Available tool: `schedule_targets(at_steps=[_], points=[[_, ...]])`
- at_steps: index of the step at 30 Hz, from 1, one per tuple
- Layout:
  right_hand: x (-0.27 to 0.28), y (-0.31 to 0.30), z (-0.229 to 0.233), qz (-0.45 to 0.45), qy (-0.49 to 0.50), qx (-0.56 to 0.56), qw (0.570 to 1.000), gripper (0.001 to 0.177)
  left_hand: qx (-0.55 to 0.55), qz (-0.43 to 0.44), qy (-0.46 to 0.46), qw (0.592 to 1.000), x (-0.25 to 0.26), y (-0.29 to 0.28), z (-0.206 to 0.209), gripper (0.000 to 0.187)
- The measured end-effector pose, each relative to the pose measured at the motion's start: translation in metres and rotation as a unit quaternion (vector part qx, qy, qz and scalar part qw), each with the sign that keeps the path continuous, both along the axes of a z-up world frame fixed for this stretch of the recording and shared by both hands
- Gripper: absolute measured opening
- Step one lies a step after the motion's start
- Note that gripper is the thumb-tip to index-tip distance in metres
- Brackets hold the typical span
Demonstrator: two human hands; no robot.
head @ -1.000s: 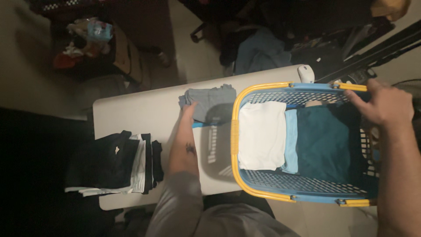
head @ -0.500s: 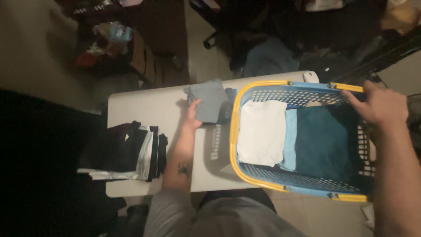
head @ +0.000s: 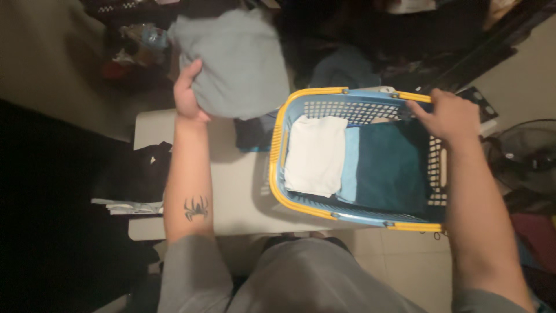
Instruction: The person folds various garments on a white table and places them into a blue and yellow laundry basket. They handle shirts and other clothing items one at a time, folding each before stacking them in the basket.
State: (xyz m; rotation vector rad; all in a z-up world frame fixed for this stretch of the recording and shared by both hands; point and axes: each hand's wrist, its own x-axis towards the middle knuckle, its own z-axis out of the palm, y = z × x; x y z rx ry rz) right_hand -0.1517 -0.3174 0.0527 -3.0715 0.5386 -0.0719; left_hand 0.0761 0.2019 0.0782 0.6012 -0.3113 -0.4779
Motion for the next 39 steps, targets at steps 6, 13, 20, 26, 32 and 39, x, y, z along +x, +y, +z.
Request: schedule_targets(at_steps=[6, 13, 20, 26, 32, 39], points=[[-0.002, 0.000, 0.003, 0.029, -0.045, 0.022, 0.998, 0.068, 0.062, -0.215, -0.032, 0.974, -0.003, -0.070, 0.052, 0.043], [-0.004, 0.000, 0.008, 0.004, -0.082, 0.093, 0.992, 0.063, 0.370, -0.347, -0.067, 0.859, -0.017, -0.156, 0.053, 0.033], [-0.011, -0.002, 0.006, 0.022, -0.109, 0.091, 0.990, 0.060, 0.527, -0.461, -0.133, 0.701, -0.037, -0.206, 0.032, 0.041], [-0.006, -0.004, 0.005, 0.037, -0.102, 0.083, 0.991, 0.060, 0.744, -0.438, -0.353, 0.360, -0.041, -0.242, -0.012, 0.053], [-0.007, -0.004, 0.007, 0.045, -0.105, 0.085, 0.990, 0.058, 0.703, -0.272, -0.570, 0.328, -0.053, -0.239, -0.079, 0.049], [-0.007, -0.004, 0.010, 0.050, -0.102, 0.084, 0.990, 0.058, 0.645, -0.126, -0.679, 0.326, -0.070, -0.227, -0.089, 0.021]])
